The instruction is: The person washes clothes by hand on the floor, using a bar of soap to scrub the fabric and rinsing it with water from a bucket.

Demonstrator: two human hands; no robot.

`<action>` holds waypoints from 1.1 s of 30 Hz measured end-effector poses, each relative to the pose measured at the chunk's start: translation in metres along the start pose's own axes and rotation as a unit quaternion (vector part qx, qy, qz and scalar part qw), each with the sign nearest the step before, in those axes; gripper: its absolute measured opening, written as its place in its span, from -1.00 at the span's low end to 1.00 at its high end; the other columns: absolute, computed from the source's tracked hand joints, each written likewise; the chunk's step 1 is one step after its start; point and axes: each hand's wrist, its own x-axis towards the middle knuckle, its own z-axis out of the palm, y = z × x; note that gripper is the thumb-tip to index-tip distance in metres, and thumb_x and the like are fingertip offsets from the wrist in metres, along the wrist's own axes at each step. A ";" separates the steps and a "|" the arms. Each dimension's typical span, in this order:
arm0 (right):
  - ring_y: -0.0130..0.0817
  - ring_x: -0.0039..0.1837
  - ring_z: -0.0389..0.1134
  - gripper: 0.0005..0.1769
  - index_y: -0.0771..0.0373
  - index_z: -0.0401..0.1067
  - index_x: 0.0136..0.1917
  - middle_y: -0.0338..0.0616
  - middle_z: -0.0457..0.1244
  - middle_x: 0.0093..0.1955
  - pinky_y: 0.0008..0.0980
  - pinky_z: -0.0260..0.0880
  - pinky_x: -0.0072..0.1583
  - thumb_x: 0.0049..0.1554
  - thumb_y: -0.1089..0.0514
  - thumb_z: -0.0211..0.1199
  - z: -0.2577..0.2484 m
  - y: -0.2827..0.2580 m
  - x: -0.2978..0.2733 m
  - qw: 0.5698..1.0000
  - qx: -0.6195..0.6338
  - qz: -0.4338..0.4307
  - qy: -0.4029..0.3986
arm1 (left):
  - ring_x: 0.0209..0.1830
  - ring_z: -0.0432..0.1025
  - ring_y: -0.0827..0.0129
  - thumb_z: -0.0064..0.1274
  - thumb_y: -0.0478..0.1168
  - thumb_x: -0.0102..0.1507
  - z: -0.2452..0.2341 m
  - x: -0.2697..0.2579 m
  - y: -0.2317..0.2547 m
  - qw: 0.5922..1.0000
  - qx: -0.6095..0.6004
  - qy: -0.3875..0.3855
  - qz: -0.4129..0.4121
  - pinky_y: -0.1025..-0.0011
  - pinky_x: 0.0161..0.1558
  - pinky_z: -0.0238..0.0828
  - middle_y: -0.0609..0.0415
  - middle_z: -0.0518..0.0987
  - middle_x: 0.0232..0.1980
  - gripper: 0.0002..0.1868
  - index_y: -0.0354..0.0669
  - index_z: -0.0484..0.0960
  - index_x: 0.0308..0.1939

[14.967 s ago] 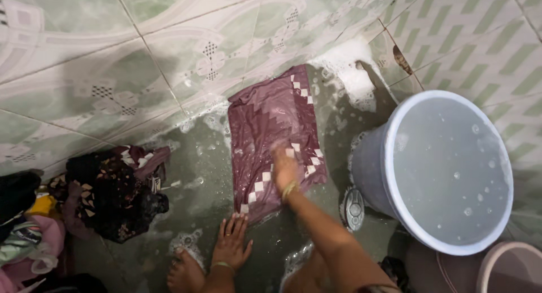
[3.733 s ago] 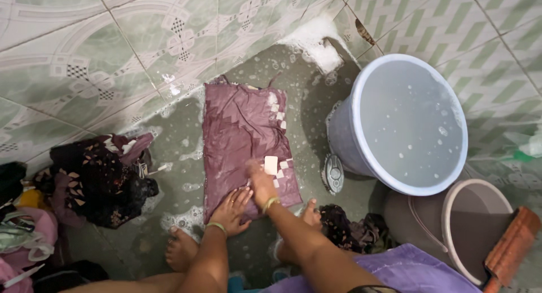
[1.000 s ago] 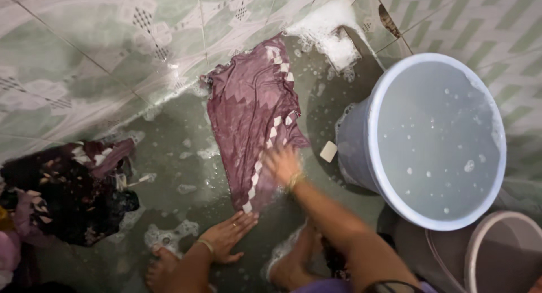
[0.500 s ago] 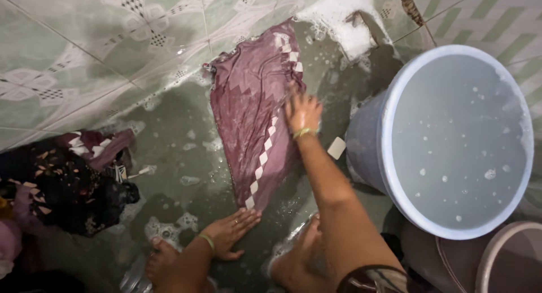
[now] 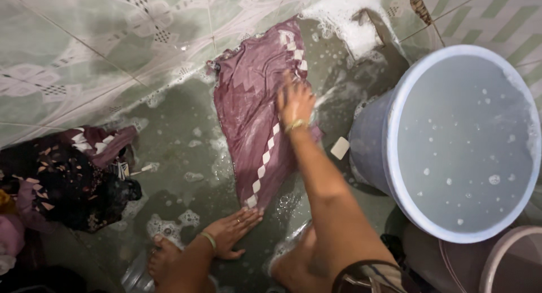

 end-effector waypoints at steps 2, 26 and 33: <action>-0.08 0.09 0.42 -0.27 -0.07 0.38 0.38 -0.14 0.39 0.21 0.20 0.27 0.15 -0.04 -0.25 0.08 -0.008 -0.049 -0.039 0.997 0.009 -0.075 -0.016 | 0.69 -0.24 0.09 0.06 0.18 0.14 0.003 0.000 -0.003 1.000 -0.017 0.003 0.004 0.14 0.58 -0.43 -0.22 -0.12 0.68 0.17 -0.46 -0.14 0.59; 0.08 0.34 0.23 -0.53 0.02 0.43 0.31 0.04 0.27 0.32 0.10 0.23 0.24 0.20 -0.17 0.17 0.072 0.069 -0.029 0.987 -0.033 0.152 0.044 | 0.56 0.06 0.06 -0.03 0.12 0.26 0.042 0.013 -0.009 0.997 0.060 0.051 0.028 0.08 0.50 -0.11 -0.18 0.13 0.60 -0.11 -0.36 0.10 0.51; 0.31 0.46 0.12 -0.27 0.41 0.16 0.52 0.48 0.06 0.47 0.02 0.14 0.41 0.34 -0.18 0.07 0.037 0.076 -0.136 0.899 0.245 0.352 0.088 | 0.45 0.19 0.08 -0.16 0.05 0.37 -0.002 0.146 -0.041 0.944 0.177 0.180 -0.210 0.08 0.44 0.06 -0.03 0.35 0.43 -0.42 -0.24 0.38 0.35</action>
